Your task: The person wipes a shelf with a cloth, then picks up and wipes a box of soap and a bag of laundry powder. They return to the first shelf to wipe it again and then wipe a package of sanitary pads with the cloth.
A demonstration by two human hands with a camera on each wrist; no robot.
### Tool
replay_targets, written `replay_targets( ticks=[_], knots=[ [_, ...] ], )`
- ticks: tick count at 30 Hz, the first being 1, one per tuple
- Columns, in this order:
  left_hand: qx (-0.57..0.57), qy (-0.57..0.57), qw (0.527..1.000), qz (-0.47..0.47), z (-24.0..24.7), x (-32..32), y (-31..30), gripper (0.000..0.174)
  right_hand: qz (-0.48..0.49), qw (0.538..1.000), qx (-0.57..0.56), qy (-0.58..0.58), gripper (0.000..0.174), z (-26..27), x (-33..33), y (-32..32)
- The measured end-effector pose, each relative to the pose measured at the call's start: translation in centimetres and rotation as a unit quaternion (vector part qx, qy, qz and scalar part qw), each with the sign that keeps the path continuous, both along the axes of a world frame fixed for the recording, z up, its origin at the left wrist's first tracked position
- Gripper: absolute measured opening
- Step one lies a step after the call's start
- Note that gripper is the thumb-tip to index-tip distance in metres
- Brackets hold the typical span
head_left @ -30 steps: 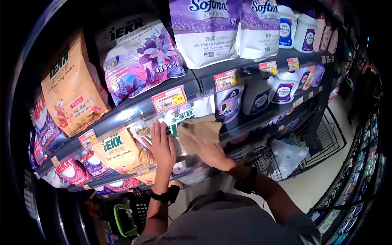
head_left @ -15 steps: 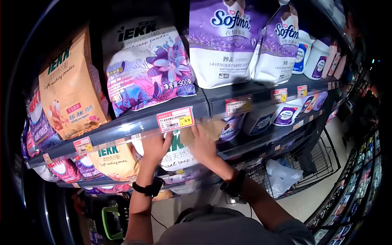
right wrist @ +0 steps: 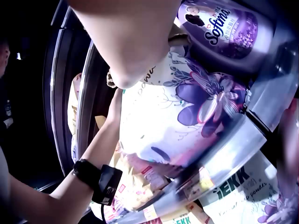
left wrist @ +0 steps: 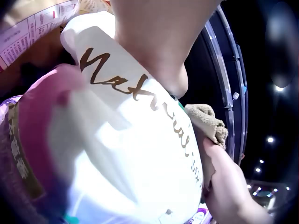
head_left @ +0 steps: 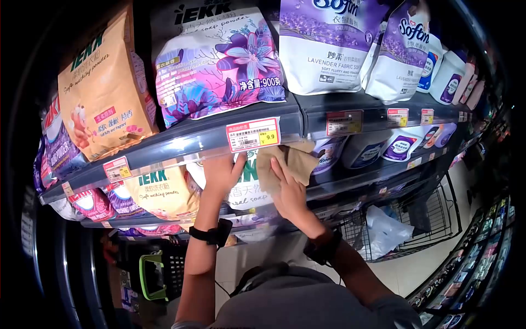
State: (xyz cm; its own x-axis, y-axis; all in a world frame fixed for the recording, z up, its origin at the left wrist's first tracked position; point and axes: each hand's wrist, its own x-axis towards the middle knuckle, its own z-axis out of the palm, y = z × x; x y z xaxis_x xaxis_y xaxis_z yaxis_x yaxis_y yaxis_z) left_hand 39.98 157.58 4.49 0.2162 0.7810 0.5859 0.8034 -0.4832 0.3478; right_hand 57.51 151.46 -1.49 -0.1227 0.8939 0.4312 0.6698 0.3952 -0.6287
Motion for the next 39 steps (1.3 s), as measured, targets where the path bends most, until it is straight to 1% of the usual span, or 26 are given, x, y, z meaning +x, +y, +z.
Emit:
replay_targets(
  ticks=[1,2,4,6,7,9,10,11,12,13,14,16,17,18,20,23,24,26,27,28,30,31,34,36,37,39],
  knots=[
    [0.045,0.006,0.999,0.006,0.0,0.2,0.0,0.040,-0.005,0.998,0.044,-0.032,0.069,-0.7,-0.2,-1.0],
    [0.035,0.017,0.999,-0.004,0.3,0.1,-0.2,0.040,0.011,0.999,0.016,-0.037,0.065,-1.1,-0.4,-2.4],
    [0.102,0.000,0.995,-0.022,-0.2,0.1,0.2,0.038,0.019,0.995,0.062,-0.073,0.060,-5.0,-0.7,-4.0],
    [0.071,0.010,0.997,-0.028,0.2,0.0,0.1,0.036,0.061,0.992,0.068,-0.083,0.054,-7.6,-1.2,-4.8],
    [0.061,0.015,0.998,-0.021,0.0,-0.1,0.2,0.036,0.087,0.986,0.108,-0.096,0.051,-7.7,-1.6,-5.1],
    [0.040,0.023,0.999,-0.006,-0.1,-0.3,0.1,0.037,0.131,0.983,-0.040,-0.123,0.053,-5.9,-1.8,-4.6],
    [0.114,0.026,0.993,-0.015,-0.6,-0.4,0.7,0.038,0.140,0.973,-0.128,-0.129,0.056,-4.3,-1.8,-3.8],
    [0.119,0.023,0.993,-0.011,-1.0,-0.4,0.9,0.038,0.092,0.986,0.002,-0.140,0.058,-3.5,-1.9,-2.8],
    [0.126,0.018,0.992,-0.009,-1.1,-0.4,1.1,0.038,0.039,0.979,0.133,-0.150,0.061,-2.6,-1.8,-1.7],
    [0.136,0.005,0.991,-0.015,-1.1,-0.3,0.9,0.036,0.038,0.991,0.096,-0.085,0.065,-0.4,-1.6,-0.8],
    [0.073,0.029,0.997,0.003,-1.8,-0.7,1.1,0.033,0.036,0.997,0.058,-0.019,0.070,1.6,-1.3,-0.2],
    [-0.028,0.045,0.998,0.016,-0.1,-0.1,0.1,0.030,-0.022,0.992,0.123,0.013,0.076,2.7,-0.6,0.9],
    [0.033,0.041,0.999,0.002,-0.4,-0.1,0.3,0.031,-0.053,0.988,0.142,-0.037,0.075,2.8,-0.5,1.0],
    [0.094,0.037,0.995,-0.011,-0.6,-0.1,0.5,0.031,-0.057,0.987,0.145,-0.032,0.075,2.5,-0.4,0.9],
    [0.049,0.030,0.998,-0.006,-0.6,-0.1,0.2,0.032,-0.037,0.988,0.141,-0.049,0.073,1.0,-0.6,0.0],
    [0.111,0.038,0.993,0.003,-2.0,-0.4,1.0,0.033,-0.025,0.993,0.105,-0.048,0.072,-1.8,-0.8,-2.0],
    [0.107,0.042,0.993,0.007,-1.9,-0.5,1.0,0.033,-0.035,0.992,0.104,-0.066,0.071,-2.2,-0.8,-2.8],
    [0.063,0.065,0.996,0.020,-1.9,-0.5,0.7,0.035,-0.019,0.995,0.092,-0.035,0.068,-3.6,-1.1,-3.7],
    [0.137,0.073,0.988,0.021,-1.7,-0.2,0.5,0.035,-0.018,0.995,0.099,-0.026,0.065,-4.5,-1.2,-3.8],
    [0.126,0.058,0.990,0.011,-2.2,-0.4,0.8,0.034,-0.025,0.992,0.120,-0.015,0.064,-5.4,-1.6,-3.8],
    [0.176,0.040,0.984,-0.004,-2.1,-0.1,0.9,0.032,-0.028,0.998,0.059,-0.018,0.065,-5.6,-1.7,-4.2],
    [0.143,0.066,0.987,0.014,-2.3,-0.3,0.7,0.031,-0.024,0.999,0.034,-0.005,0.065,-5.3,-1.8,-4.4],
    [0.127,0.072,0.989,0.029,-2.7,-0.6,0.7,0.034,-0.031,0.998,0.040,-0.021,0.063,-5.6,-2.0,-4.6],
    [0.181,0.027,0.983,0.008,-2.8,-0.2,0.4,0.039,-0.034,0.998,0.040,-0.044,0.061,-6.7,-1.9,-4.4],
    [0.207,0.029,0.978,-0.010,-3.0,-0.5,0.5,0.043,-0.061,0.991,0.090,-0.073,0.057,-7.2,-2.0,-4.5],
    [0.220,0.033,0.975,-0.004,-3.1,-0.6,0.5,0.043,-0.050,0.992,0.095,-0.073,0.055,-7.7,-1.7,-4.4]
  ],
)
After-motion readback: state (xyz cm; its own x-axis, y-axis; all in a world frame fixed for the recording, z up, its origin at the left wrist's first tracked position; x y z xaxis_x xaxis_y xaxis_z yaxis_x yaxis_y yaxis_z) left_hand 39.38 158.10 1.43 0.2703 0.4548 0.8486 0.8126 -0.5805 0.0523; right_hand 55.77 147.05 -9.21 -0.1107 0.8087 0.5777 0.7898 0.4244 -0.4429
